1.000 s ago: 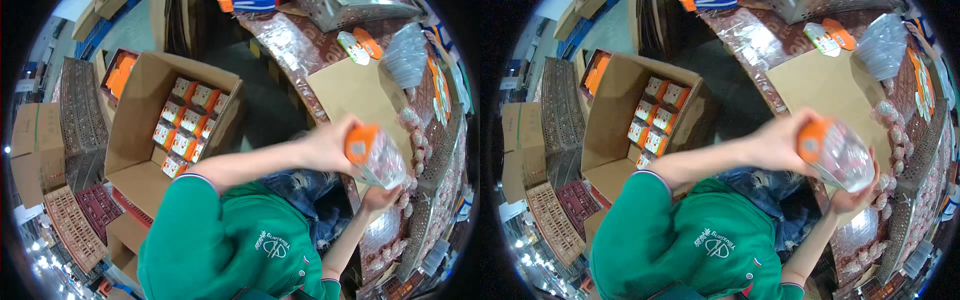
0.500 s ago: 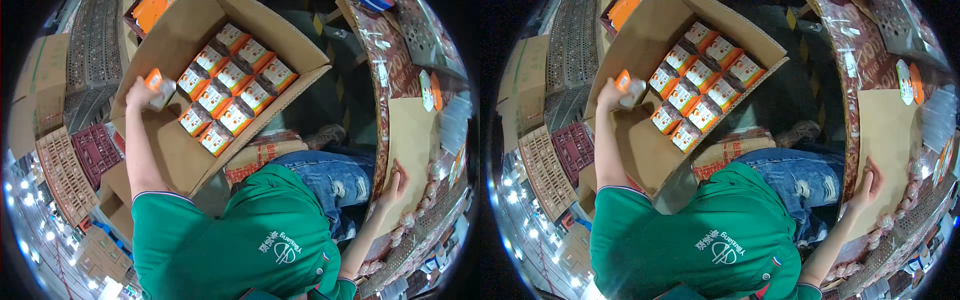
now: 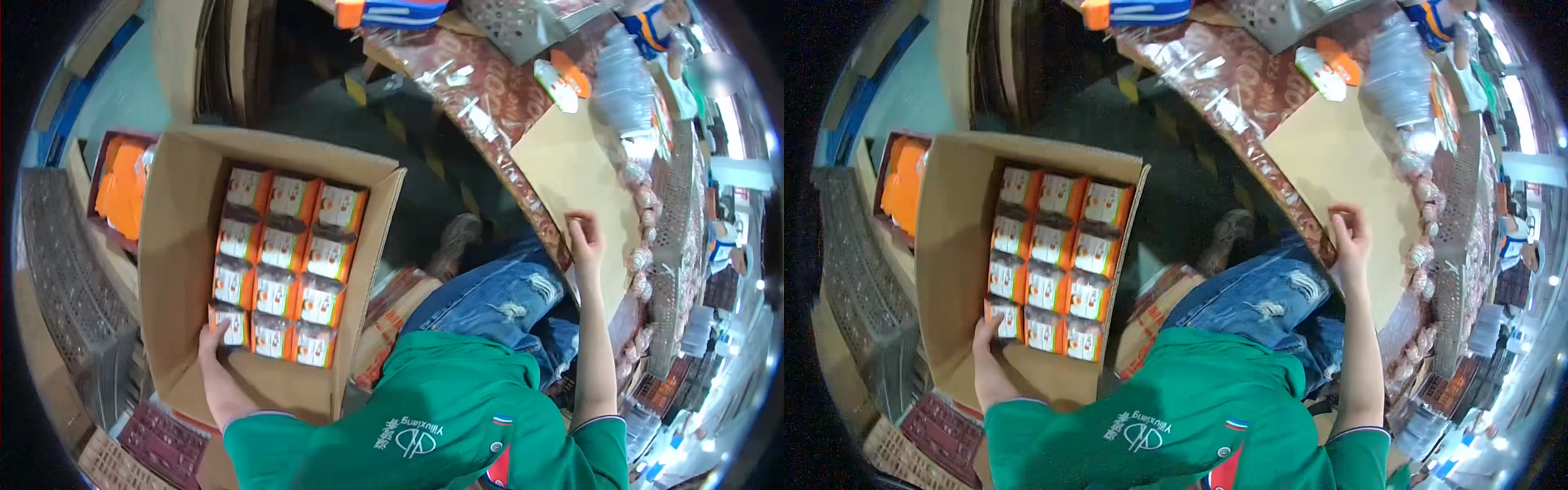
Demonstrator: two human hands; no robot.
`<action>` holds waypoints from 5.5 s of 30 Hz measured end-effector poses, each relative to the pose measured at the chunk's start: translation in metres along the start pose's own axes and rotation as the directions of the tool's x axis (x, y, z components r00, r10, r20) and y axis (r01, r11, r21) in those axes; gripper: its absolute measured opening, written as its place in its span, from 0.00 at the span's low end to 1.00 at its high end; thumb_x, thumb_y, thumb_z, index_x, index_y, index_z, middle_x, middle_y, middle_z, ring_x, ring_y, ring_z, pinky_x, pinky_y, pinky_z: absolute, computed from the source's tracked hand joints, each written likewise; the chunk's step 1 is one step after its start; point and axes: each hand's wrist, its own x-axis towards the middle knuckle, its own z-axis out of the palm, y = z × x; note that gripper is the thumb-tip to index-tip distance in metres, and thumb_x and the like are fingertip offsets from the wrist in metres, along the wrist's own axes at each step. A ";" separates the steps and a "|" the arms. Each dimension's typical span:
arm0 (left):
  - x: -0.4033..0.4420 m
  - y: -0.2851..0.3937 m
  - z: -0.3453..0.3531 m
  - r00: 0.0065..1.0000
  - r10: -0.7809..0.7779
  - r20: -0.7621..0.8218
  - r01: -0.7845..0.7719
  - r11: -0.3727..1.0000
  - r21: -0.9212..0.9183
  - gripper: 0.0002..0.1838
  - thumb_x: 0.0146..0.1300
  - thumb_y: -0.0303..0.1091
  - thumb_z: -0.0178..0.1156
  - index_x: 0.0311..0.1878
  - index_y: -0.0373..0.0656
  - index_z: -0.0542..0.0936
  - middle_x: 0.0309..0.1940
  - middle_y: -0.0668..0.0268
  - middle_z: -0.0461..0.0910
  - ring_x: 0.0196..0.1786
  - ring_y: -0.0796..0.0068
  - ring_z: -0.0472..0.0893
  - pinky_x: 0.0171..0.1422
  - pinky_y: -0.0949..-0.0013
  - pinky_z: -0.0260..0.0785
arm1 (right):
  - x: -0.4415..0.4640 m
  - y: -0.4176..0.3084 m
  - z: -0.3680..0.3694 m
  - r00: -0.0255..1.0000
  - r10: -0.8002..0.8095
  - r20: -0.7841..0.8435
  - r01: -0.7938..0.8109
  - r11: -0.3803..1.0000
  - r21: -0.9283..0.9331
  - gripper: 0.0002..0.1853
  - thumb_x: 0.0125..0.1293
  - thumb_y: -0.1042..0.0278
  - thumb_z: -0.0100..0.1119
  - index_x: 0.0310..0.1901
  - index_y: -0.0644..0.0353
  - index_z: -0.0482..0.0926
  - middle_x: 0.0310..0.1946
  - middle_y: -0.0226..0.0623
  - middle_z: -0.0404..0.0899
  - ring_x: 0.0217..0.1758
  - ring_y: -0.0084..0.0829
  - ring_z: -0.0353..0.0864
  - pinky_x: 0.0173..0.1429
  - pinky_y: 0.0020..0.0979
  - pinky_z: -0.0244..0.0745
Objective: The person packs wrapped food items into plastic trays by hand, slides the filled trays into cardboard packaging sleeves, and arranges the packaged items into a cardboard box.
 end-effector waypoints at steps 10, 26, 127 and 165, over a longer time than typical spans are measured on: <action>-0.078 0.037 0.097 0.570 0.116 -0.814 0.081 0.977 0.196 0.22 0.58 0.35 0.65 0.56 0.41 0.80 0.48 0.48 0.79 0.53 0.47 0.77 0.60 0.50 0.70 | 0.008 -0.010 0.013 0.979 -0.188 0.072 0.199 0.959 -0.202 0.05 0.64 0.77 0.59 0.41 0.60 0.79 0.34 0.27 0.75 0.36 0.19 0.72 0.44 0.22 0.68; -0.206 0.576 0.060 -0.062 0.894 -0.444 -0.983 0.023 0.183 0.08 0.62 0.22 0.59 0.44 0.39 0.83 0.38 0.62 0.81 0.43 0.68 0.81 0.51 0.69 0.72 | 0.109 -0.109 0.160 0.730 -0.621 0.284 0.683 0.671 -0.289 0.23 0.54 0.67 0.65 0.52 0.60 0.72 0.55 0.42 0.72 0.60 0.49 0.67 0.64 0.46 0.63; -0.516 0.490 0.121 -0.011 0.919 -0.394 -0.376 0.361 0.854 0.30 0.58 0.33 0.63 0.64 0.37 0.68 0.37 0.50 0.80 0.35 0.52 0.81 0.45 0.58 0.75 | 0.054 -0.015 0.089 0.699 -0.713 0.049 0.713 0.701 0.032 0.20 0.57 0.68 0.58 0.51 0.65 0.76 0.55 0.43 0.76 0.61 0.44 0.72 0.66 0.43 0.66; -0.148 0.323 0.199 0.722 0.560 0.406 -0.692 0.610 0.387 0.37 0.66 0.47 0.57 0.72 0.37 0.59 0.58 0.38 0.75 0.60 0.45 0.77 0.65 0.53 0.68 | 0.056 -0.017 0.085 0.704 -0.707 0.063 0.701 0.707 0.091 0.05 0.57 0.74 0.59 0.35 0.62 0.77 0.46 0.45 0.80 0.51 0.51 0.76 0.59 0.47 0.70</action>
